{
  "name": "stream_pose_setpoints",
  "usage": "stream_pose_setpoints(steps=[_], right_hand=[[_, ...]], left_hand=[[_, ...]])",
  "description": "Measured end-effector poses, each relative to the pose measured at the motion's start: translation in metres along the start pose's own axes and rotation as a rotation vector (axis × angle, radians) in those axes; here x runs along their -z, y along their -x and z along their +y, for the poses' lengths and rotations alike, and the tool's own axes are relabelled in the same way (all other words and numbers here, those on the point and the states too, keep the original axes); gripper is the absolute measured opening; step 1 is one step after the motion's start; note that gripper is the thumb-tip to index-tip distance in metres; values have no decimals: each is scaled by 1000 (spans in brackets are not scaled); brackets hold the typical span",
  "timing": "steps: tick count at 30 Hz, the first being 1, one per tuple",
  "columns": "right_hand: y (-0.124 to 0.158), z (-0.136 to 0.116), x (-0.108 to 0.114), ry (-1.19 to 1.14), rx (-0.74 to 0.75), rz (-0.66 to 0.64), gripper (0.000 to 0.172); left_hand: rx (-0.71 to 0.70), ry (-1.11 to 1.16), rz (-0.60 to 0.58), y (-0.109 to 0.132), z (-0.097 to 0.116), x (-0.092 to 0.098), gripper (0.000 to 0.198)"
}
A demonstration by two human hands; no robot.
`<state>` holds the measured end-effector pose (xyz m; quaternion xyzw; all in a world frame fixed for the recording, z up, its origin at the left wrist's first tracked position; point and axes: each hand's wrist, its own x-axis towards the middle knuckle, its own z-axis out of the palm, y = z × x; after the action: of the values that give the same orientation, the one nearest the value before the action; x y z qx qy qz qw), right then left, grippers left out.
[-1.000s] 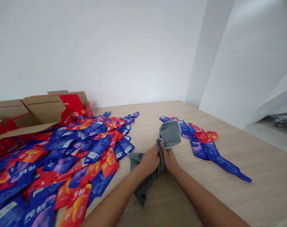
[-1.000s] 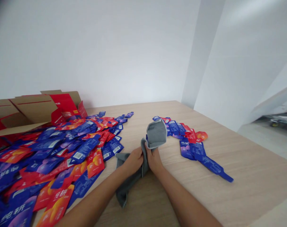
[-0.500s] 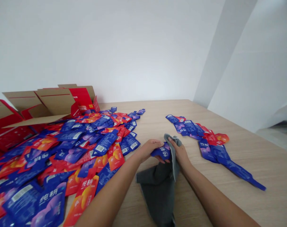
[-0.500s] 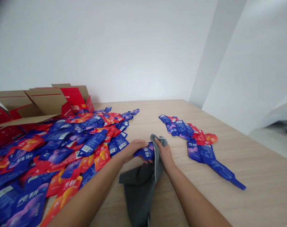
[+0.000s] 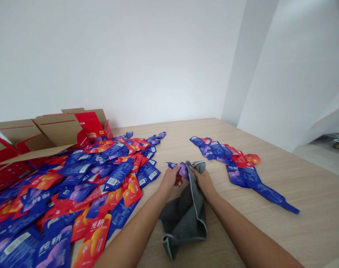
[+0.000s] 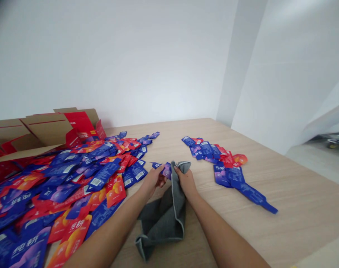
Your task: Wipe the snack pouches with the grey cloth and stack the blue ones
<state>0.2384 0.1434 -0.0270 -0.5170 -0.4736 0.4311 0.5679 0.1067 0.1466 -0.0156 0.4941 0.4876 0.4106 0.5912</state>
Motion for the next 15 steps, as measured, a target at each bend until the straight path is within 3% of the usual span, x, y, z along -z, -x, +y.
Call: stream_pose_setpoints(steps=[9, 15], right_hand=[[1, 8, -5, 42, -77, -38, 31], [1, 14, -7, 44, -105, -118, 32]], left_hand=[[-80, 44, 154, 6, 5, 34, 45], [-278, 213, 450, 4, 70, 107, 33]])
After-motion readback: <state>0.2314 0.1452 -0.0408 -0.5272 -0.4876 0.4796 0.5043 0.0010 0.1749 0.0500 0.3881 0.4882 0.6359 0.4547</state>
